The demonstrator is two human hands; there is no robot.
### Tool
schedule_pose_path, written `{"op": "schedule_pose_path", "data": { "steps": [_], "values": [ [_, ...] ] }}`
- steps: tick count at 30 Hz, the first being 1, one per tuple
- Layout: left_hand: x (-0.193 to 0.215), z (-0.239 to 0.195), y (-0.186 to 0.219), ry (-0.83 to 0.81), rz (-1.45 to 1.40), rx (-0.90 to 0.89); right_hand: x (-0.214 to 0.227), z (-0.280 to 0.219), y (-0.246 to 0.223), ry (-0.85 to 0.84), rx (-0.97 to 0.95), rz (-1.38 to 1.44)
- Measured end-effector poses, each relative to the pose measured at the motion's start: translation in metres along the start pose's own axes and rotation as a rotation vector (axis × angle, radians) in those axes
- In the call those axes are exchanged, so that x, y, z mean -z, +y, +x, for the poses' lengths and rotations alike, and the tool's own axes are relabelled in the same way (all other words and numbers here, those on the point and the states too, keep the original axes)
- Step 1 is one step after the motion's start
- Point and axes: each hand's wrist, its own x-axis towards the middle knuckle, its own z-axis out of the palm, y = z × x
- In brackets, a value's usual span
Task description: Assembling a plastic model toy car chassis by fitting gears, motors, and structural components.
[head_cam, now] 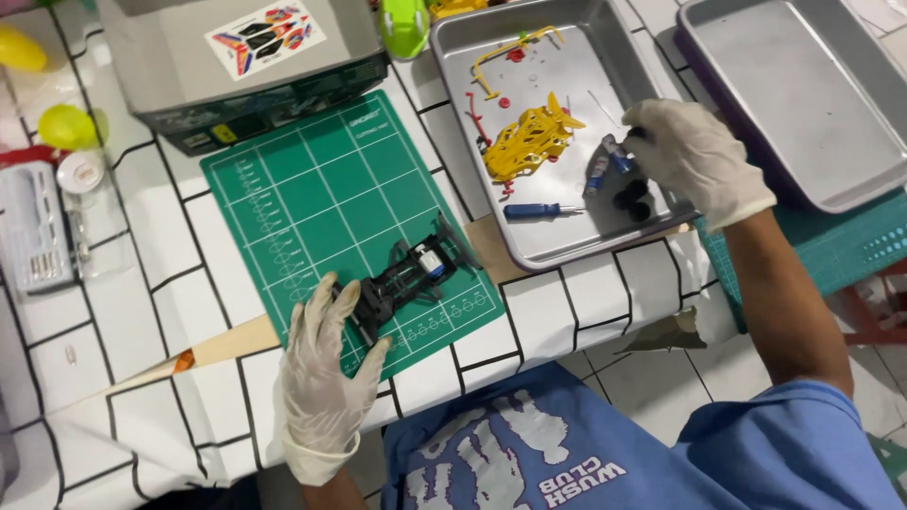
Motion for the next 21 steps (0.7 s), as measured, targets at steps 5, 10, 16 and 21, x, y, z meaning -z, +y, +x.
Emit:
{"op": "schedule_pose_path", "data": {
  "steps": [5, 10, 16, 21],
  "values": [
    [-0.003, -0.002, -0.002, 0.055, 0.007, -0.004, -0.014, 0.000, 0.021, 0.311, 0.397, 0.186],
    [-0.003, -0.006, 0.011, 0.121, 0.234, 0.052, -0.009, -0.029, -0.010, 0.153, 0.102, 0.334],
    [0.000, -0.018, 0.027, 0.137, 0.421, 0.021, -0.040, -0.029, 0.009, 0.263, 0.480, 0.260],
    [0.018, -0.024, 0.039, 0.136, 0.126, -0.073, -0.045, -0.028, 0.001, 0.245, 0.421, 0.136]
  ]
}}
